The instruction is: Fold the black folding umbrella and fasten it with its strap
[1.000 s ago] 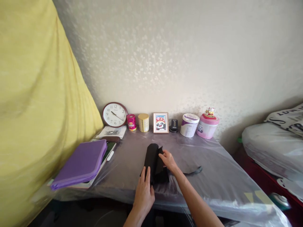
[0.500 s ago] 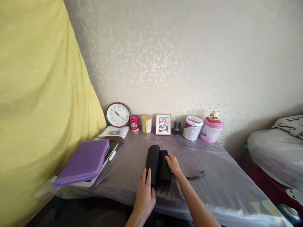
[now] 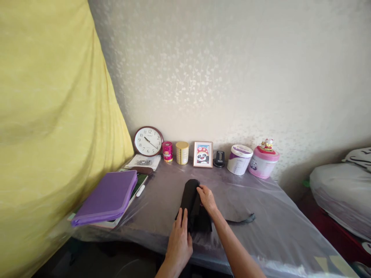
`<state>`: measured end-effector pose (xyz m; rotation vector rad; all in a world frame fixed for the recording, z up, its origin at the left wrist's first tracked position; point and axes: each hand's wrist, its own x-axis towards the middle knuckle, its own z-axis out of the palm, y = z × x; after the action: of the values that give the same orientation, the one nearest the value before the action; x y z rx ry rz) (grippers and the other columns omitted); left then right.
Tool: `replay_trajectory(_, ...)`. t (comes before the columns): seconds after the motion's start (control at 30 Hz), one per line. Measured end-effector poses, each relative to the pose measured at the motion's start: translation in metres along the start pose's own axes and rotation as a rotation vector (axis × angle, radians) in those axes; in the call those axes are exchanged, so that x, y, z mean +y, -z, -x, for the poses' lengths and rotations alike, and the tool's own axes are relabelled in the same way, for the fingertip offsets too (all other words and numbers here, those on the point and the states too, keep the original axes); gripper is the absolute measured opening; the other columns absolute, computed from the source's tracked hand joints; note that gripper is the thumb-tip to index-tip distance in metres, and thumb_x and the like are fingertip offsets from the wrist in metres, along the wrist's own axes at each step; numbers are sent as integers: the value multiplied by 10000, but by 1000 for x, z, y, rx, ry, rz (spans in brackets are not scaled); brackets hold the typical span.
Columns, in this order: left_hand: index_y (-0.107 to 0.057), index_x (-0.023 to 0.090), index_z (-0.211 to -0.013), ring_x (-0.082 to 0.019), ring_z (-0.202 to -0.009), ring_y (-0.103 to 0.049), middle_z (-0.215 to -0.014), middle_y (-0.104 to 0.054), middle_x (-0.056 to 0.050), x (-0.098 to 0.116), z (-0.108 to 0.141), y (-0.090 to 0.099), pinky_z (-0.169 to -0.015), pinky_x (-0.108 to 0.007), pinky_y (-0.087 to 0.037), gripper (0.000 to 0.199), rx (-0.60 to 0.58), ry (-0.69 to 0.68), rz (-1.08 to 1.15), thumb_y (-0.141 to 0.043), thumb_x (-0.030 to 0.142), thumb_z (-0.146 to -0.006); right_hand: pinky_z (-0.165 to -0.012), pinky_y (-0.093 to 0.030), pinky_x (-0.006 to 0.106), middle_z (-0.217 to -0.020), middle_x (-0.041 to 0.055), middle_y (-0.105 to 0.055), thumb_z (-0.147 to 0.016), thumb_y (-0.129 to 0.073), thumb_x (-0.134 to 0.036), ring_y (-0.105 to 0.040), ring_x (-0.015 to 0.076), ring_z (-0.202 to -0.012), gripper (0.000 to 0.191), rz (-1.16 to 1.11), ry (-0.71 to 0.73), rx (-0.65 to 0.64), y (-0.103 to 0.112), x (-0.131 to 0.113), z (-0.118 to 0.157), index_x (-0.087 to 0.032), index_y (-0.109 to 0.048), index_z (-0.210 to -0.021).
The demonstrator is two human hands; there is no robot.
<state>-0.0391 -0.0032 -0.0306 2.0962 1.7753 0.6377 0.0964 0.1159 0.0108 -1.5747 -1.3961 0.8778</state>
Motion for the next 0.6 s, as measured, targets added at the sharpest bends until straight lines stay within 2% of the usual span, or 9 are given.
replay_trajectory(0.1, -224, 102, -1391, -220, -1326, -274, -1495, -143, -118, -2, 0, -2, -1056, -337, -295, 678, 9, -25, -12, -368, 66, -730, -363, -401, 245, -695, 35, -641, -823, -415, -320, -502, 116, -359, 418, 2, -22, -23, -12, -9, -1, -84, -503, -1156)
replay_trajectory(0.2, -312, 102, -1354, -232, -1300, -324, -1486, -170, -131, -5, -1, -5, -1043, -348, -316, 633, 9, -26, -15, -379, 78, -725, -382, -403, 232, -602, 5, -610, -835, -417, -281, -500, 115, -358, 423, 49, -15, -29, -22, -11, -3, -57, -451, -1192)
replay_trajectory(0.3, -317, 97, -1348, -236, -1300, -324, -1461, -239, -148, -6, -2, -9, -1055, -368, -300, 628, 10, -12, -16, -380, 82, -724, -428, -413, 222, -536, -13, -585, -844, -418, -260, -535, 127, -398, 439, 156, 15, -35, -28, -10, -6, -31, -411, -1220)
replay_trajectory(0.4, -230, 55, -1374, -223, -1318, -291, -1440, -278, -167, -6, -2, -10, -1077, -363, -265, 677, 31, 0, 20, -380, 76, -714, -484, -427, 224, -546, 3, -613, -851, -415, -250, -577, 140, -448, 454, 265, 18, -44, -32, -13, -6, -21, -385, -1242)
replay_trajectory(0.47, -101, 47, -1402, -200, -1322, -284, -1447, -266, -167, -6, -1, -8, -1076, -337, -268, 751, 58, -7, 81, -380, 65, -704, -531, -435, 231, -600, 31, -651, -856, -416, -243, -612, 152, -502, 471, 335, 24, -55, -34, -18, -4, -16, -360, -1265)
replay_trajectory(0.6, 116, 120, -1403, -170, -1322, -284, -1461, -253, -124, -3, 0, 1, -1057, -310, -289, 846, 80, -44, 169, -367, 54, -712, -664, -434, 246, -783, 101, -701, -854, -437, -226, -669, 196, -787, 505, 533, 89, -62, -39, -29, 5, -24, -323, -1303)
